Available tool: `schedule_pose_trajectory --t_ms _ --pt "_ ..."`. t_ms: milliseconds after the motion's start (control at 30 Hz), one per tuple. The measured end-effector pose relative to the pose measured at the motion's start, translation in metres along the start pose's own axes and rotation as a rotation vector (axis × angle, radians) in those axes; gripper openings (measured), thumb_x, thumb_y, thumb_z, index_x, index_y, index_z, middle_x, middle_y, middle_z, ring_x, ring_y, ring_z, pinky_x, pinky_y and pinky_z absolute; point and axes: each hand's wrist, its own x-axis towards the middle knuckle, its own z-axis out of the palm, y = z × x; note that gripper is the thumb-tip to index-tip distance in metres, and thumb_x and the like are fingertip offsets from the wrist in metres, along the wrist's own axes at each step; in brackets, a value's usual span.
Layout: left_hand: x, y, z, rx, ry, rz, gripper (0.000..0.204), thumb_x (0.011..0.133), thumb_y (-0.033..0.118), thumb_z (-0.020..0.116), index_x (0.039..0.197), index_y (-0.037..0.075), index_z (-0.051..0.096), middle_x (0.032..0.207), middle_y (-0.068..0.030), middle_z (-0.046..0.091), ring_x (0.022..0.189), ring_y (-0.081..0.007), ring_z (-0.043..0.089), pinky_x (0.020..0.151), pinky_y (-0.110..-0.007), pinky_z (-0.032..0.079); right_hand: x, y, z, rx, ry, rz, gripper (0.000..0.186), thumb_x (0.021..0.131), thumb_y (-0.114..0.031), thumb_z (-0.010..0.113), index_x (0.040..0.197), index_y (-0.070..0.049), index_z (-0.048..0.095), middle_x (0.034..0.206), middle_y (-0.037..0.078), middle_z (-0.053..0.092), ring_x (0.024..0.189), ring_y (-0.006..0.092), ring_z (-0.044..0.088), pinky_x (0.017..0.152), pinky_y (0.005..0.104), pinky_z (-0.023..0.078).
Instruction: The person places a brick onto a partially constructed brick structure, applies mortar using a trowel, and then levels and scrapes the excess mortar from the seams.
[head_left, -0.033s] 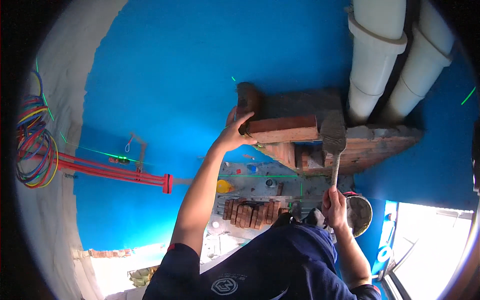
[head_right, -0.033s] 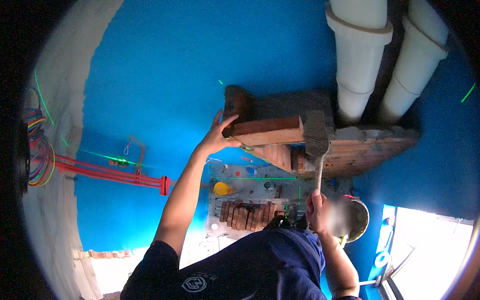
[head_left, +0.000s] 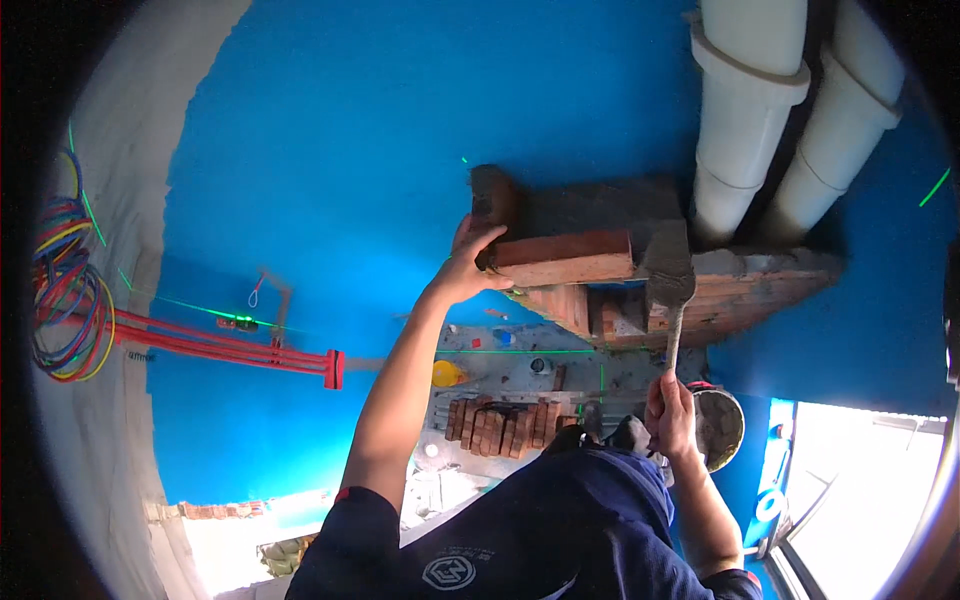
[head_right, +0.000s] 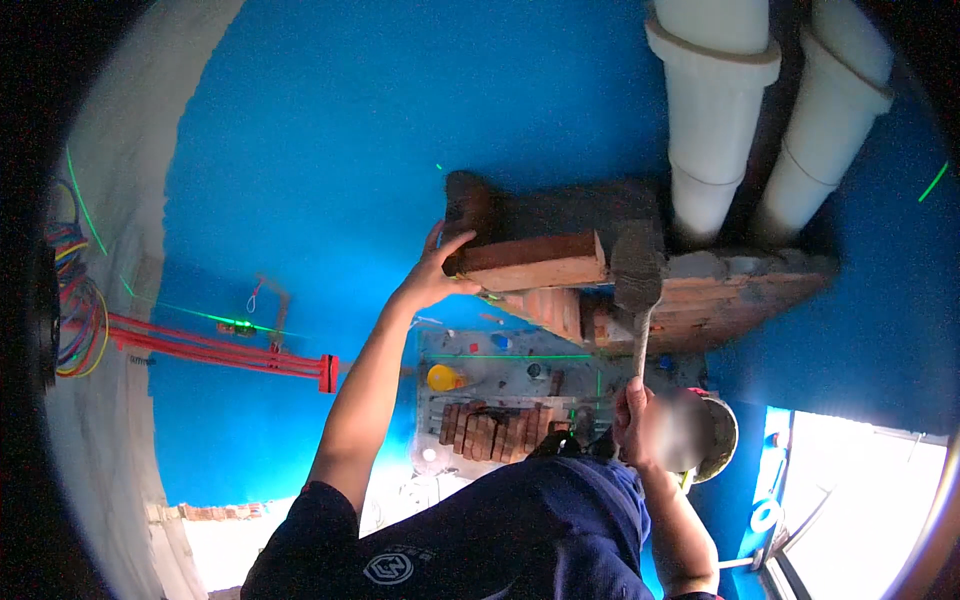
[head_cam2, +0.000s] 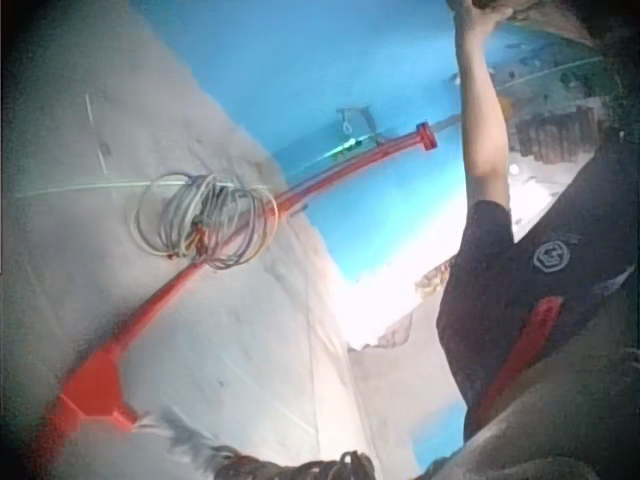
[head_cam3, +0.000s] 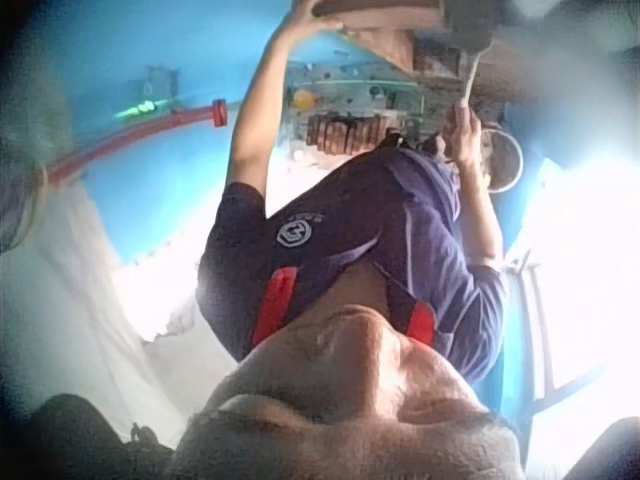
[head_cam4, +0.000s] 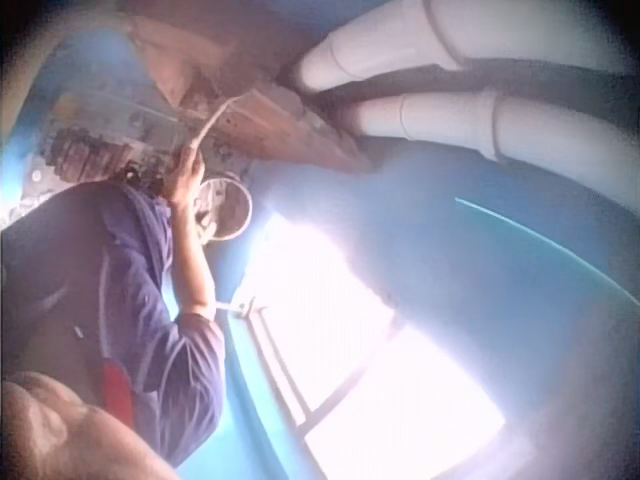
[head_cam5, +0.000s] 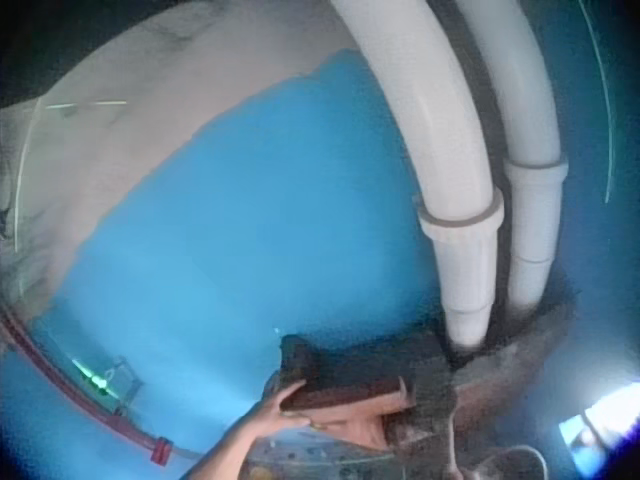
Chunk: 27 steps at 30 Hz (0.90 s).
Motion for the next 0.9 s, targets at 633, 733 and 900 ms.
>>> schedule_pose_trajectory --t_ms 633,733,900 --pt "0.012 -0.014 0.022 0.024 0.052 -0.11 0.069 0.065 0.032 0.087 0.127 0.019 0.06 0.155 -0.0151 0.016 0.141 -0.0365 0.022 0.108 -0.05 0.039 0.062 -0.02 0.032 0.423 -0.065 0.245 0.044 0.097 -0.053 0.043 0.075 -0.015 0.044 0.055 -0.005 0.031 0.04 0.0079 0.027 0.038 0.0243 0.021" --pt "0.011 -0.008 0.021 0.039 0.055 -0.139 0.068 0.064 0.032 0.087 0.125 0.019 0.061 0.155 -0.0165 0.017 0.141 -0.0351 0.024 0.108 -0.047 0.038 0.065 -0.012 0.029 0.421 -0.1 0.246 0.044 0.097 -0.052 0.043 0.075 -0.015 0.044 0.055 -0.005 0.031 0.04 0.0079 0.028 0.037 0.0252 0.022" --pt "0.01 -0.006 0.021 0.023 0.059 -0.141 0.067 0.064 0.033 0.087 0.125 0.019 0.062 0.156 -0.0162 0.016 0.141 -0.0349 0.025 0.108 -0.046 0.039 0.065 -0.008 0.033 0.427 -0.1 0.219 0.043 0.098 -0.052 0.042 0.075 -0.015 0.043 0.056 -0.005 0.032 0.04 0.0079 0.027 0.037 0.0251 0.023"
